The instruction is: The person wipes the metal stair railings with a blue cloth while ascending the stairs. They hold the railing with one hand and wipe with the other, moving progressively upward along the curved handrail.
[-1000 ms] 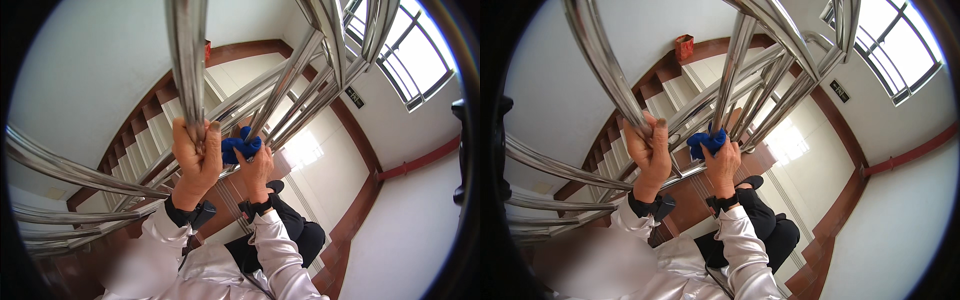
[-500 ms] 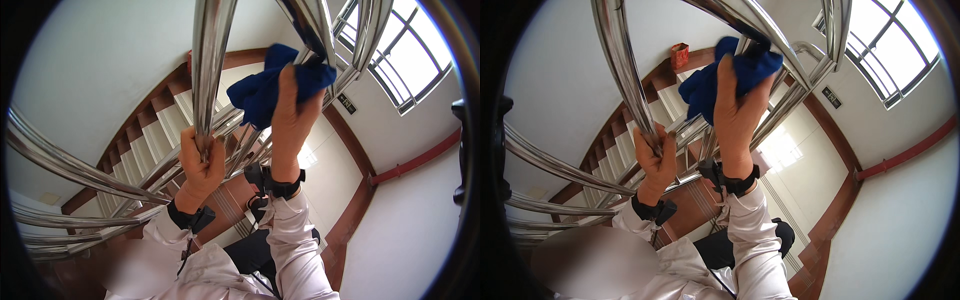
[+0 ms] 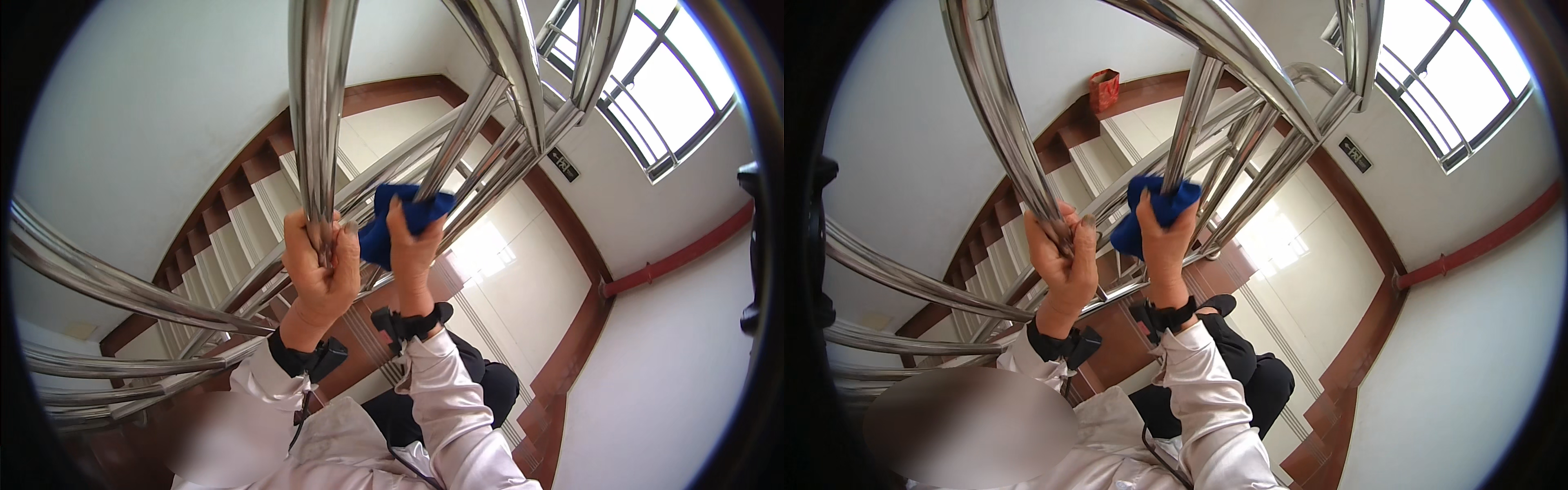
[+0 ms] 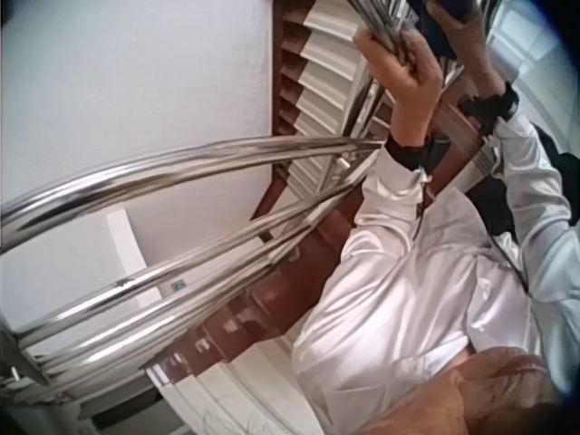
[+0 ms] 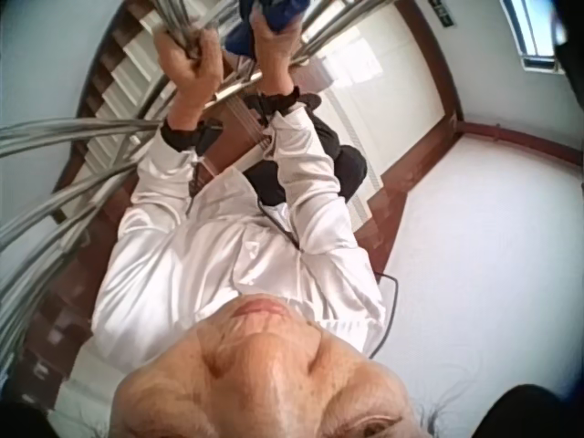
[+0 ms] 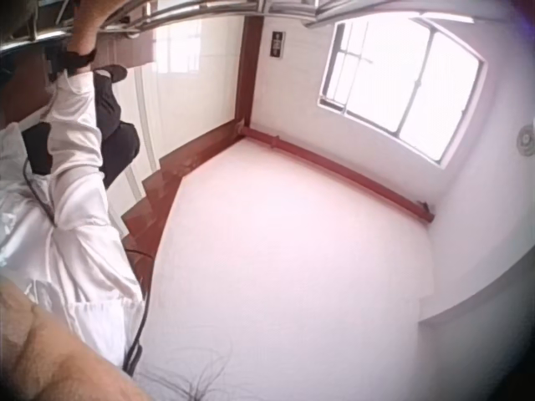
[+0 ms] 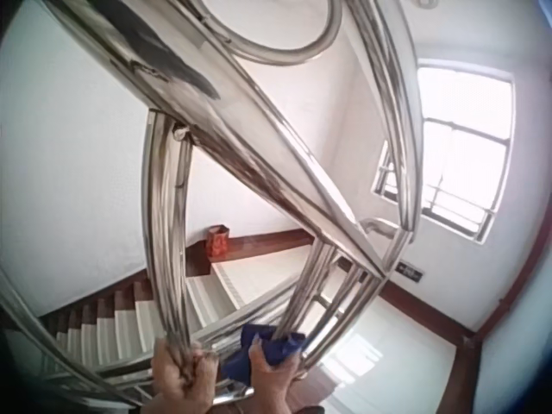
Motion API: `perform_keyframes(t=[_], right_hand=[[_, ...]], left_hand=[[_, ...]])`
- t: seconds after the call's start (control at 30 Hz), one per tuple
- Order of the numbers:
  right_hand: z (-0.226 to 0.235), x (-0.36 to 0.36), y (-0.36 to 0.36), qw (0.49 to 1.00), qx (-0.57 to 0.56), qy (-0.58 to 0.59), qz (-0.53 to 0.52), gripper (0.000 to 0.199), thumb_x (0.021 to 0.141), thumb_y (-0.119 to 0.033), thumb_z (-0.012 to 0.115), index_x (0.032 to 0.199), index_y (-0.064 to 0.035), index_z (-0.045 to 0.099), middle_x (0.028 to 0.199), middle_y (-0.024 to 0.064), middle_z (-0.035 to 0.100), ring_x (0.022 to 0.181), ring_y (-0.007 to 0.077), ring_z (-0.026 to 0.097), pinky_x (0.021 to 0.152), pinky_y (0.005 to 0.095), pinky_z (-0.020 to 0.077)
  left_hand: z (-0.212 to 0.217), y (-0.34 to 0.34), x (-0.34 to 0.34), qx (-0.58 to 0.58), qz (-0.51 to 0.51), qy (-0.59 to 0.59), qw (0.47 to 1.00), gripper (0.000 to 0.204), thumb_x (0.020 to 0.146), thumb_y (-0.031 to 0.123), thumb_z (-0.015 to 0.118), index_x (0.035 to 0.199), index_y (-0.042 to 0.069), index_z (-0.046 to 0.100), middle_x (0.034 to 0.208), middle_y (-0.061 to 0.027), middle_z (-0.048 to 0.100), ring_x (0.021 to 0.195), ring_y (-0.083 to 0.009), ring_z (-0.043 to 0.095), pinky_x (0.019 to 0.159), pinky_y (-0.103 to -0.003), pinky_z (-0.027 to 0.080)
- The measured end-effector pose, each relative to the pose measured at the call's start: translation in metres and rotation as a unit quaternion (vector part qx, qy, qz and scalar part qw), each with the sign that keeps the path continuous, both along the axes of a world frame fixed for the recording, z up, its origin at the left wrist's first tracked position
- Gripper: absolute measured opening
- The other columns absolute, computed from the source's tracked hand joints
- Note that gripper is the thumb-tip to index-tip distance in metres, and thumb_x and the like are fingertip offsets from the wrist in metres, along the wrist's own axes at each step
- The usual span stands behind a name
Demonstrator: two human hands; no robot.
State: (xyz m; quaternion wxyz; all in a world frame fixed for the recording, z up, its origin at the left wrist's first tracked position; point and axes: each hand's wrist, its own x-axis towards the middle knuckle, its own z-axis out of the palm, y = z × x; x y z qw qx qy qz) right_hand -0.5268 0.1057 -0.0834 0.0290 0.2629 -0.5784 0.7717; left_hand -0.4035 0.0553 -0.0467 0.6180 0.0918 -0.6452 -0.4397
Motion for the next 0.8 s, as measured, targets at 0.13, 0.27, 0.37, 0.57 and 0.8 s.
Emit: perform_keyframes(t=[0.13, 0.27, 0.37, 0.57, 0.8], right_hand=[[-0.070, 0.017, 0.010, 0.995, 0.066, -0.064, 0.048, 0.034, 0.090, -0.006, 0.070, 0.117, -0.0084, 0.050, 0.097, 0.0009, 0.056, 0.086, 0.0107, 0.056, 0.075, 0.0276, 0.0507], [-0.111, 0.010, 0.024, 0.985, 0.117, -0.095, 0.079, 0.036, 0.090, -0.003, 0.068, 0.119, -0.0105, 0.048, 0.101, 0.0003, 0.055, 0.093, 0.0135, 0.056, 0.082, 0.0294, 0.0493], [-0.095, 0.016, 0.028, 0.980, 0.087, -0.156, 0.084, 0.038, 0.090, -0.002, 0.068, 0.120, -0.0111, 0.048, 0.102, -0.0004, 0.054, 0.096, 0.0150, 0.055, 0.085, 0.0295, 0.0477], [0.002, 0.012, 0.073, 0.930, -0.107, -0.340, 0.090, 0.042, 0.090, -0.008, 0.074, 0.129, -0.0096, 0.057, 0.111, 0.0077, 0.067, 0.098, 0.0191, 0.065, 0.088, 0.0330, 0.0557], [0.151, -0.002, 0.095, 0.960, 0.070, 0.227, -0.147, 0.036, 0.097, -0.011, 0.063, 0.132, -0.0073, 0.054, 0.097, 0.0053, 0.062, 0.083, 0.0167, 0.061, 0.079, 0.0306, 0.0526]], left_hand=[[0.001, -0.003, 0.004, 0.004, 0.009, -0.006, 1.000, 0.020, 0.095, 0.005, 0.065, 0.106, 0.001, 0.050, 0.071, 0.0037, 0.048, 0.058, -0.0003, 0.039, 0.053, -0.018, 0.033], [0.002, 0.000, 0.002, 0.015, 0.008, -0.007, 1.000, 0.020, 0.095, 0.006, 0.065, 0.106, 0.001, 0.050, 0.073, 0.0036, 0.050, 0.060, 0.0000, 0.041, 0.055, -0.017, 0.036], [0.002, 0.001, 0.003, 0.021, 0.012, -0.011, 1.000, 0.020, 0.095, 0.005, 0.065, 0.106, 0.001, 0.050, 0.074, 0.0037, 0.050, 0.061, 0.0002, 0.042, 0.055, -0.017, 0.036], [-0.004, 0.000, 0.005, 0.022, -0.014, -0.015, 1.000, 0.021, 0.095, 0.003, 0.063, 0.110, 0.003, 0.049, 0.076, 0.0039, 0.045, 0.062, -0.0003, 0.038, 0.055, -0.017, 0.033], [0.004, 0.002, 0.005, 0.001, 0.019, -0.026, 0.999, 0.019, 0.095, 0.003, 0.064, 0.107, 0.001, 0.050, 0.072, 0.0032, 0.048, 0.058, -0.0015, 0.040, 0.053, -0.019, 0.036]])
